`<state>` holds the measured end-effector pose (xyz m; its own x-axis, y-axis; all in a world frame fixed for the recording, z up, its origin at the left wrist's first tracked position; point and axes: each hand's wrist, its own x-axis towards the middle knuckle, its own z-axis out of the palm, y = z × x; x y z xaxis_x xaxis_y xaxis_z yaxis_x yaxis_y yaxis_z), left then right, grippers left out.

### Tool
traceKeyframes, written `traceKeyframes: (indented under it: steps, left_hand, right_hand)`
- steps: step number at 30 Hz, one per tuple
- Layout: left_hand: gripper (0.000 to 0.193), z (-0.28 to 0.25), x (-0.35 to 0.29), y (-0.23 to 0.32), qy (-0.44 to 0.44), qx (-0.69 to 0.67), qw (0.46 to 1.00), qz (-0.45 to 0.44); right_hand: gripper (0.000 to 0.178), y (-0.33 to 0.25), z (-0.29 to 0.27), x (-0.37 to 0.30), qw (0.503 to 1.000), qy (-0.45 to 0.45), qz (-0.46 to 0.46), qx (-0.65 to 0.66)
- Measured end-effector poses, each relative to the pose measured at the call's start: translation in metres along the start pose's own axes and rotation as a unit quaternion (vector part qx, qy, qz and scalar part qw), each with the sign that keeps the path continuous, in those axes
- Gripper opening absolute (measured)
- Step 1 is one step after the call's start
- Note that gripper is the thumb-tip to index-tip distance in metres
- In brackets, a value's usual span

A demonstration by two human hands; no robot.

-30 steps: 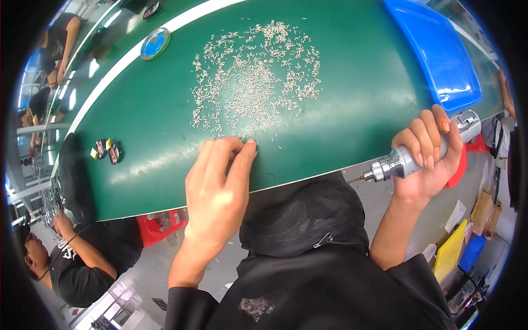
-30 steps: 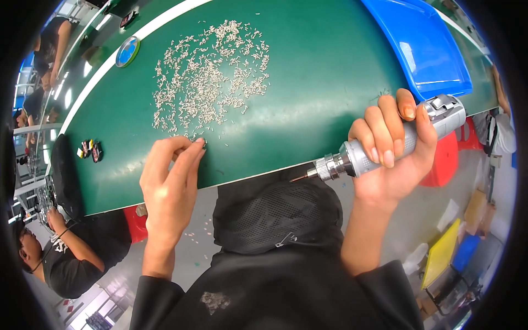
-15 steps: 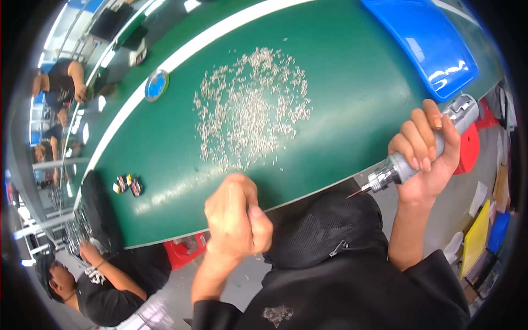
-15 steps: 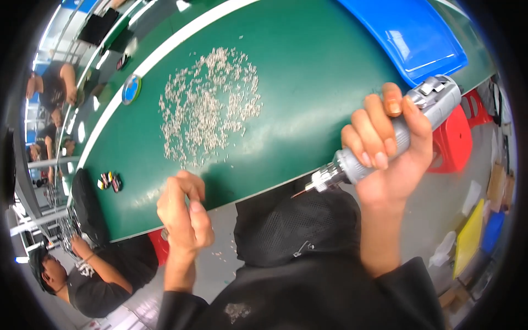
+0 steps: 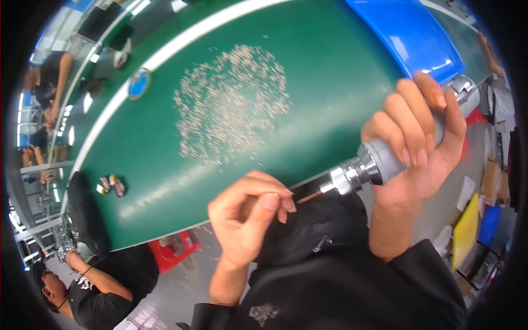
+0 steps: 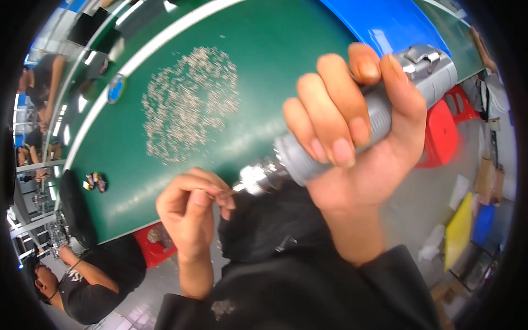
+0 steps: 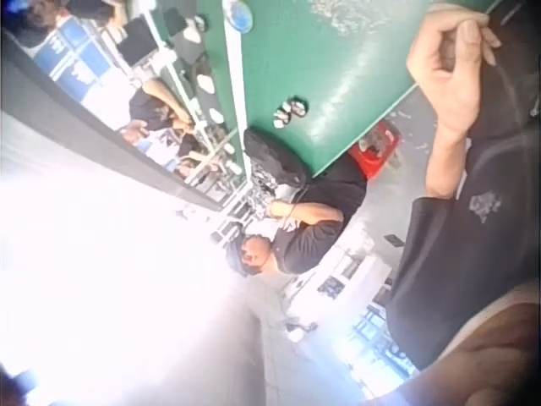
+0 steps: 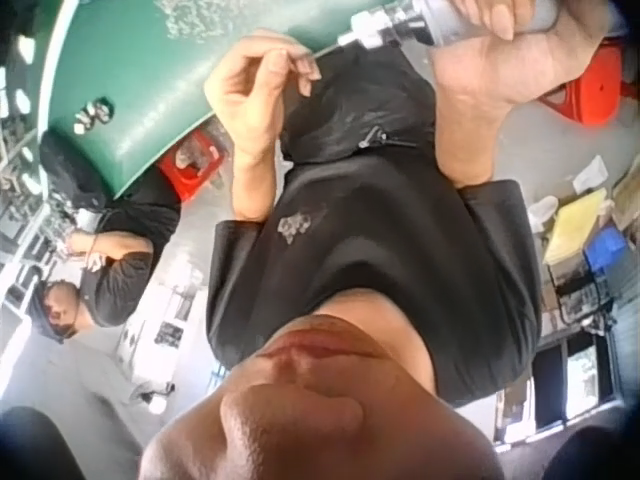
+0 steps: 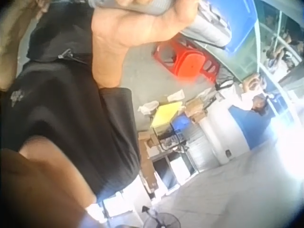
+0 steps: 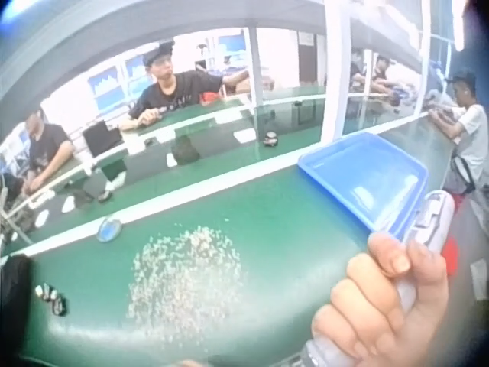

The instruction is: The recorder is assembling small electronic components at a workbench using an electric screwdriver.

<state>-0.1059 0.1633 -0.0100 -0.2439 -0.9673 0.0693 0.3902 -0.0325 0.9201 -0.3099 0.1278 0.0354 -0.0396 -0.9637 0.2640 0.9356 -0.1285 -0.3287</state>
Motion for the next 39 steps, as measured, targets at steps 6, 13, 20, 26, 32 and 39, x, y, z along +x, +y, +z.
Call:
traceKeyframes:
  steps: [6, 13, 20, 26, 32, 39]
  left_hand:
    - [0.024, 0.01, 0.002, -0.007, -0.028, -0.012, 0.999, 0.009]
    - [0.017, 0.013, -0.002, -0.01, -0.025, -0.052, 0.998, 0.012]
    - [0.013, 0.015, -0.005, -0.008, -0.007, 0.034, 0.999, 0.04]
    - [0.006, 0.018, -0.003, -0.007, 0.031, 0.201, 0.972, 0.115]
    - [0.002, 0.014, 0.008, -0.002, 0.02, 0.239, 0.967, 0.086]
    - [0.023, -0.004, 0.024, 0.018, -0.073, 0.387, 0.91, 0.131]
  right_hand:
    - [0.018, 0.005, -0.004, 0.0, 1.0, -0.023, -0.001, 0.002]
    - [0.02, 0.004, -0.006, -0.004, 0.999, -0.029, -0.002, -0.019]
    - [0.021, 0.001, -0.004, -0.009, 0.997, -0.046, 0.0, -0.063]
    - [0.021, 0.003, -0.007, -0.005, 0.995, -0.056, 0.011, -0.076]
    - [0.019, 0.009, -0.013, 0.003, 0.996, -0.049, 0.004, -0.074]
    - [0.019, 0.022, -0.015, -0.001, 0.998, 0.05, -0.025, 0.009]
